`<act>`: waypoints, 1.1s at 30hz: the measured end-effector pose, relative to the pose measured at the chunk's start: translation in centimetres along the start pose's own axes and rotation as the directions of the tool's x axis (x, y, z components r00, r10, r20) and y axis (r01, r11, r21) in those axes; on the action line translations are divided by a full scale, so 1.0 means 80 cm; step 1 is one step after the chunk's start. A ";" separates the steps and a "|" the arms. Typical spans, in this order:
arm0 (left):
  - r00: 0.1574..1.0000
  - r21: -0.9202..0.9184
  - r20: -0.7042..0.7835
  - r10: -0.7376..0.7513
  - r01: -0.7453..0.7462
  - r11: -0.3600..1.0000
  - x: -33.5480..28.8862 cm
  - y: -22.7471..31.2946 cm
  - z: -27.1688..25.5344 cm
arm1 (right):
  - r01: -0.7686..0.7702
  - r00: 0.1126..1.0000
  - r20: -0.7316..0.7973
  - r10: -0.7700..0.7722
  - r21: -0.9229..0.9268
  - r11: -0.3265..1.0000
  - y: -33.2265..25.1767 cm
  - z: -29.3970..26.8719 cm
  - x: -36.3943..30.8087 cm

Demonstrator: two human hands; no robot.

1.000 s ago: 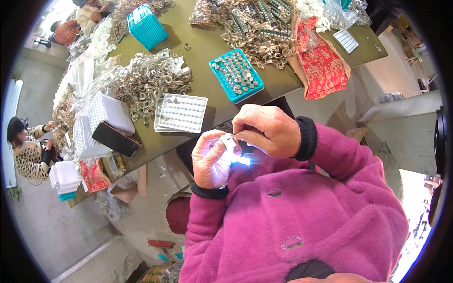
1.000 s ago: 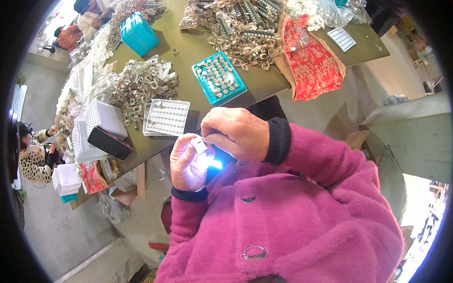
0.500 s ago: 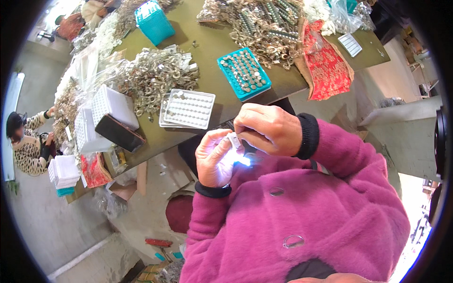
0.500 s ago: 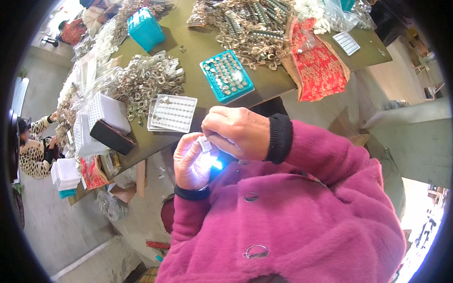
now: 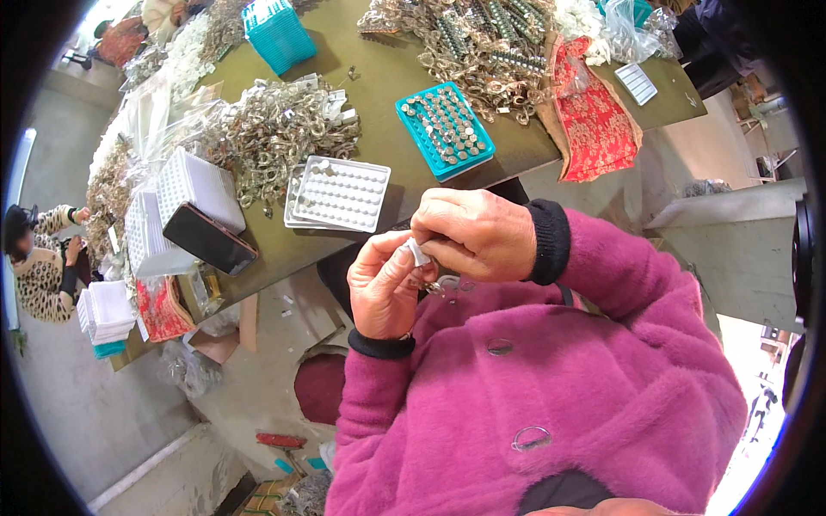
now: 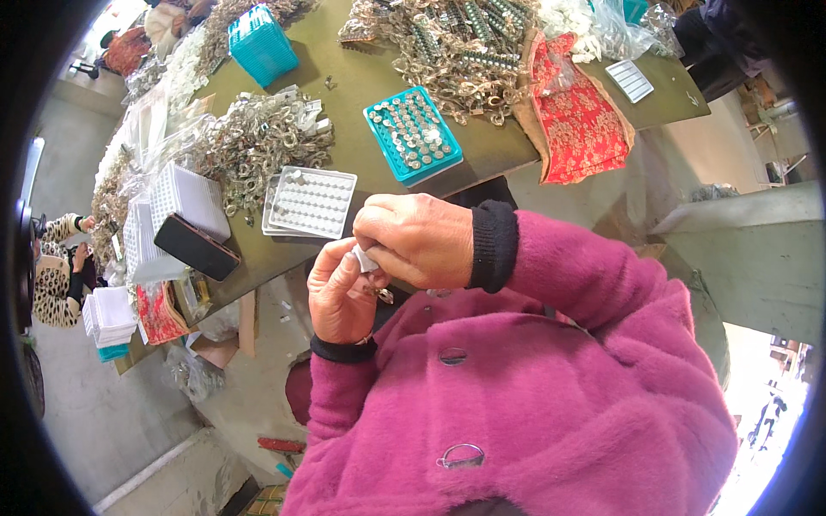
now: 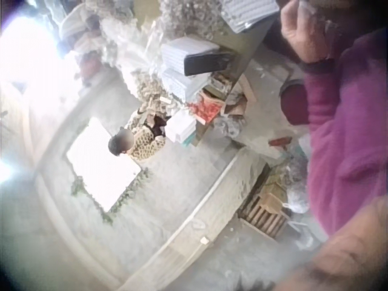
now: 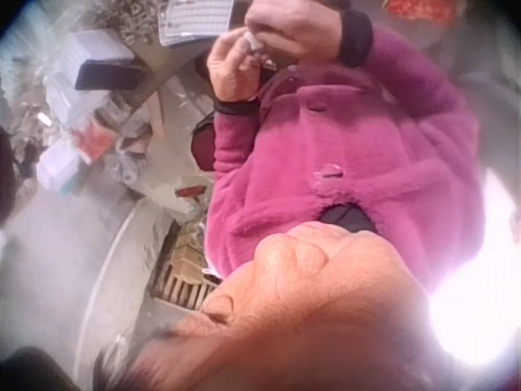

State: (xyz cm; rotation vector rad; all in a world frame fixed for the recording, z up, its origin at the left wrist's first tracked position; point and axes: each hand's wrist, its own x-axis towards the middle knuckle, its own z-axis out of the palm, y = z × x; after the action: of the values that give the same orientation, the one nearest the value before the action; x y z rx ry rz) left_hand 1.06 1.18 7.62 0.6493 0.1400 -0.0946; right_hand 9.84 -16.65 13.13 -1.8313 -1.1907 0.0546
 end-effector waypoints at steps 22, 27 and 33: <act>0.951 0.361 -0.093 0.295 -0.244 0.900 -0.044 0.187 -0.025 | -0.037 0.993 0.113 0.023 0.126 0.991 0.053 -0.014 0.219; 0.821 0.529 -0.171 0.545 -0.390 0.754 -0.046 0.321 -0.045 | 0.111 0.994 0.025 -0.108 -0.181 0.977 0.122 0.031 0.379; 0.855 0.725 -0.102 0.508 -0.286 0.627 0.044 0.457 -0.066 | -0.009 0.990 0.116 0.077 -0.496 0.868 0.181 0.124 0.522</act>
State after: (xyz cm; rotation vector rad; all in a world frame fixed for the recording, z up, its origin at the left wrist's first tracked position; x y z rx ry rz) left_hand 8.85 33.22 24.66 1.4466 0.2531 0.4240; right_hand 37.44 19.31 14.39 -2.3349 -1.3435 -0.1183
